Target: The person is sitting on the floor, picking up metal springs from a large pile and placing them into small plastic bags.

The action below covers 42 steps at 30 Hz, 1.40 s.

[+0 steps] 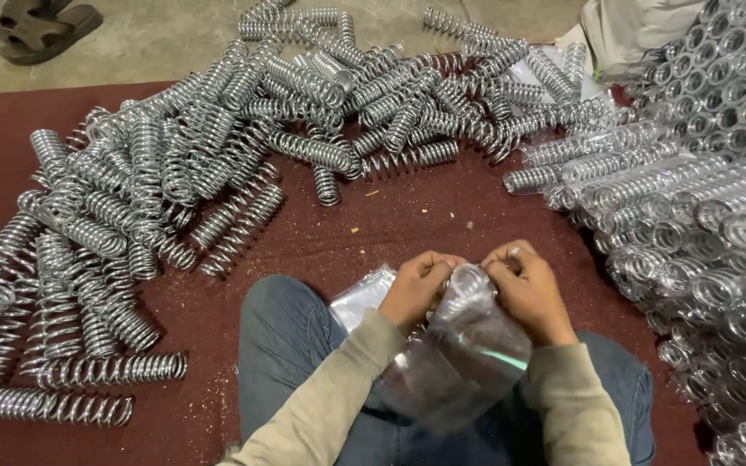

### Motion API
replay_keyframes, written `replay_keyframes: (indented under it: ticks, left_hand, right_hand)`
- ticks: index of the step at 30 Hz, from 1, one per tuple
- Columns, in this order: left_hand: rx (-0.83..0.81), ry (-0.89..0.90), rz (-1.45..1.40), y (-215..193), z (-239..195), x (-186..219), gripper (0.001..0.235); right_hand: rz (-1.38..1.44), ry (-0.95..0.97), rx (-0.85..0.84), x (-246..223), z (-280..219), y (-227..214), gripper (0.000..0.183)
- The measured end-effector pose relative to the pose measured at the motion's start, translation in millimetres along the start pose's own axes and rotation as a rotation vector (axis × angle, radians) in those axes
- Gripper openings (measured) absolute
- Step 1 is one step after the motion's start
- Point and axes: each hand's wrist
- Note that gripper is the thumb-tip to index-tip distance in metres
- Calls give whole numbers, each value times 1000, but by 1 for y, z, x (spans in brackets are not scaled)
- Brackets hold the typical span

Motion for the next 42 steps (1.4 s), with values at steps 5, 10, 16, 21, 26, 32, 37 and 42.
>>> replay_keyframes:
  ticks: [5, 10, 16, 21, 26, 32, 37, 42]
  left_hand:
    - [-25, -257, 311, -17, 35, -78, 27]
    - [-36, -271, 737, -60, 23, -205, 41]
    - [-39, -103, 1065, -41, -1, -158, 39]
    - [-144, 282, 503, -16, -43, -89, 73]
    - [-270, -34, 744, -38, -10, -138, 53]
    - [-146, -255, 768, -2, -82, -6, 58]
    - [-69, 296, 622, -14, -99, -16, 71]
    - [-20, 356, 634, -17, -26, -65, 85]
  right_hand:
    - [398, 167, -252, -44, -15, 22, 52]
    - [75, 386, -319, 111, -16, 84, 41]
    - [-232, 328, -272, 152, -28, 95, 36]
    - [-119, 286, -217, 129, -59, 101, 53]
    - [-217, 335, -380, 114, -53, 104, 45]
    - [-279, 375, -555, -9, -90, 42, 92]
    - [-181, 447, -295, -68, -81, 4, 65]
    - [-113, 326, -237, -63, -63, 14, 58]
Point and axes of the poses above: each hand's wrist, its own z-axis towards the middle knuckle, its own y-axis out of the palm, x = y × z, and after that the axes turned 4 degrees about y, right-handed
